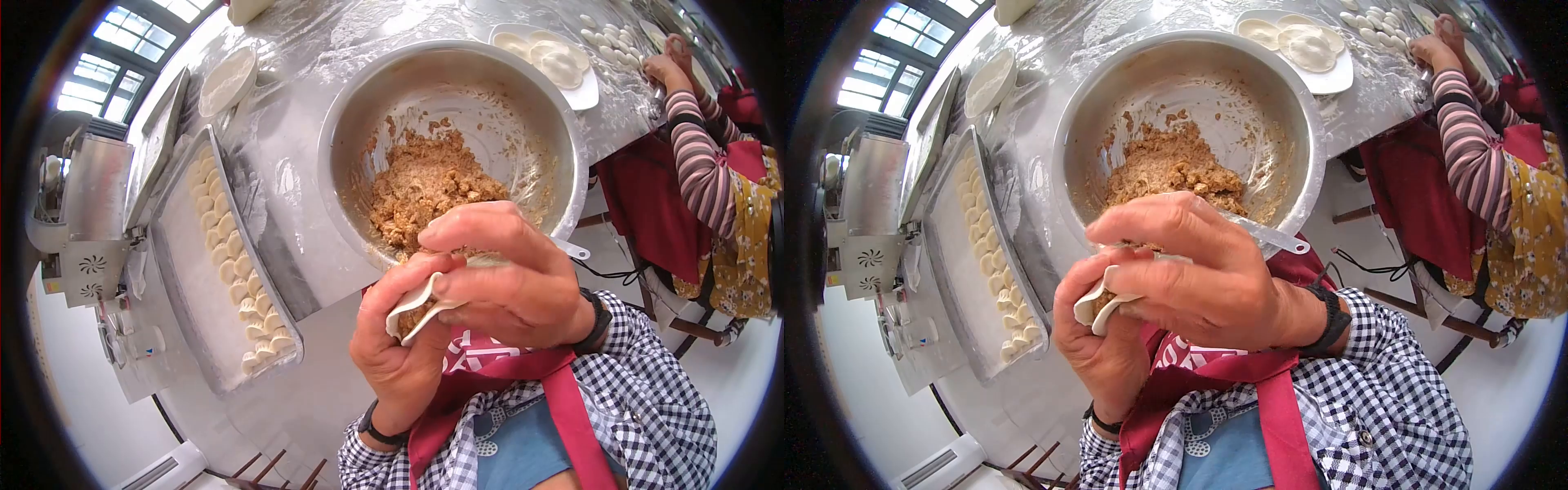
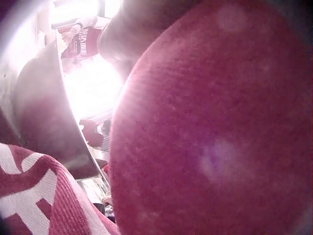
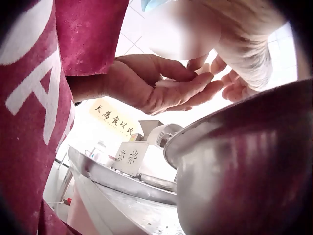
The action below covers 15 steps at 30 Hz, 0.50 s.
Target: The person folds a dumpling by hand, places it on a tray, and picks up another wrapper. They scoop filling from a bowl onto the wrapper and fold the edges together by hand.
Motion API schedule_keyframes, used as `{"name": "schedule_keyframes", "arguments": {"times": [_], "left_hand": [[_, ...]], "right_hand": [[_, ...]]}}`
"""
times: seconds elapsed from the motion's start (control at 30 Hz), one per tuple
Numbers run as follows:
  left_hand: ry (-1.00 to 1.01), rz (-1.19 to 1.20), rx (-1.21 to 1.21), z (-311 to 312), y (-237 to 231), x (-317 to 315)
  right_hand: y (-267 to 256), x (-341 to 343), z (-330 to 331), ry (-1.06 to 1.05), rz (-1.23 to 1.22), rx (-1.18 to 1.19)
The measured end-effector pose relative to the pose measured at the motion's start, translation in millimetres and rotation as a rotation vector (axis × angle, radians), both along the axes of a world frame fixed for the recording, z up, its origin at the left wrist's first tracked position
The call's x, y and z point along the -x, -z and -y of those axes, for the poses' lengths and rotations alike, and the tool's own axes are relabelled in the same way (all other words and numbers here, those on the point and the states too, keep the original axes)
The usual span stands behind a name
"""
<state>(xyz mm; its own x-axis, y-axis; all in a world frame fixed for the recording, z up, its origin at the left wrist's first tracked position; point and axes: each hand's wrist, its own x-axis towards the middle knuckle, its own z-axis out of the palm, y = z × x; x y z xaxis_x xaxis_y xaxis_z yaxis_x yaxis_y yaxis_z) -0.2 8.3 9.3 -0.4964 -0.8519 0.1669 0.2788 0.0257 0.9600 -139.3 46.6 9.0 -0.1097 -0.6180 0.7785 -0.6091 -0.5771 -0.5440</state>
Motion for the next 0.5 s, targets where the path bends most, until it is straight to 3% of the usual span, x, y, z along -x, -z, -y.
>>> {"name": "schedule_keyframes", "arguments": {"times": [0.07, 0.17, 0.27, 0.5], "left_hand": [[0.048, 0.029, -0.022, 1.7, 2.3, -7.0], [0.066, -0.103, -0.134, -0.6, -3.5, -1.1], [0.089, -0.039, -0.087, 1.5, -1.5, -1.0], [0.132, -0.032, 0.02, 5.6, -0.8, 1.2]], "right_hand": [[-9.1, -6.8, 0.3, 0.02, 0.268, -0.142], [-4.0, -3.5, 3.2, -0.101, 0.334, -0.185], [-0.1, -3.2, 3.1, -0.166, 0.43, -0.199], [12.0, 0.3, 6.9, -0.163, 0.314, -0.048]]}}
